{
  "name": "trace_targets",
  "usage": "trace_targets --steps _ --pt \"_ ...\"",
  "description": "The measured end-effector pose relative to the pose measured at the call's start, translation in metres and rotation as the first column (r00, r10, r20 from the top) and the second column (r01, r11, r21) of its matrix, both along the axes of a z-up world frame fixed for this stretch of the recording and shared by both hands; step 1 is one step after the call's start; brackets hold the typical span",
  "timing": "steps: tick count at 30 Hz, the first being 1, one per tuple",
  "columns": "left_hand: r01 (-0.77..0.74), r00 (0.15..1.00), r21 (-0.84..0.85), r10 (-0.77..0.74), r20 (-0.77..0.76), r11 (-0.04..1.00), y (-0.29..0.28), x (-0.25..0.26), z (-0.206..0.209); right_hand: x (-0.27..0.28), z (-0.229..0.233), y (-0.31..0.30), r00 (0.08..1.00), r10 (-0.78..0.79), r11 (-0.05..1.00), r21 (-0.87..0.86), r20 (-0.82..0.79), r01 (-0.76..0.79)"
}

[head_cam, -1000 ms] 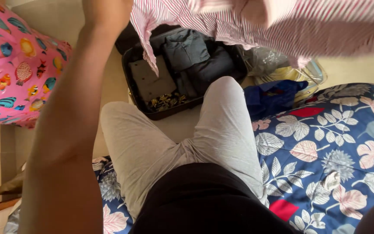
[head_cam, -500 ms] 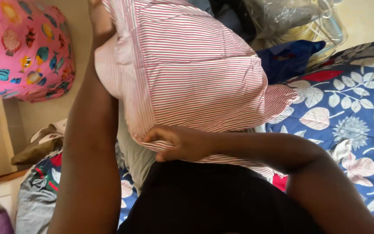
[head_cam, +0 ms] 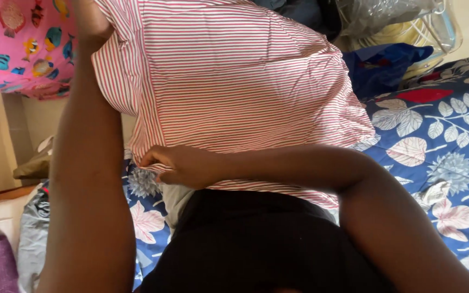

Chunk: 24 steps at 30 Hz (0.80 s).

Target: The recorder is folding a striped long-sleeved shirt while sitting on a bed.

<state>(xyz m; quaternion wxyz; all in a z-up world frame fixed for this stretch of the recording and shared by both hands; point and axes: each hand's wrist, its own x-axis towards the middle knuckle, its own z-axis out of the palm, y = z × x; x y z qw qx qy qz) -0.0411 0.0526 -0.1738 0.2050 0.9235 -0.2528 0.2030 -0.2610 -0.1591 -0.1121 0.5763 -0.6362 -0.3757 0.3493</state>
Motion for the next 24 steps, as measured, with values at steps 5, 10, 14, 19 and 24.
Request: trace_targets --steps 5,10,14,19,24 --pt "0.027 0.998 -0.006 -0.027 -0.061 1.0 0.033 -0.004 -0.026 -0.006 -0.017 0.018 1.0 0.019 0.982 -0.187 0.001 -0.019" --pt "0.053 0.993 0.002 -0.052 -0.11 0.999 0.131 -0.004 -0.123 -0.005 -0.01 -0.007 0.983 0.184 0.933 -0.313 -0.01 -0.178" --pt "-0.087 0.936 -0.12 0.04 -0.351 0.989 0.164 0.017 -0.185 -0.01 -0.025 -0.06 0.981 0.193 0.971 -0.146 0.025 -0.187" --pt "-0.41 0.804 -0.572 -0.014 -0.594 0.71 0.116 -0.09 -0.077 -0.014 0.016 -0.105 0.999 0.036 0.954 -0.298 0.025 -0.027" --pt "-0.136 0.986 -0.578 0.055 -0.156 0.804 0.032 -0.193 0.054 -0.006 0.013 -0.126 0.996 -0.045 0.885 -0.465 -0.08 0.002"
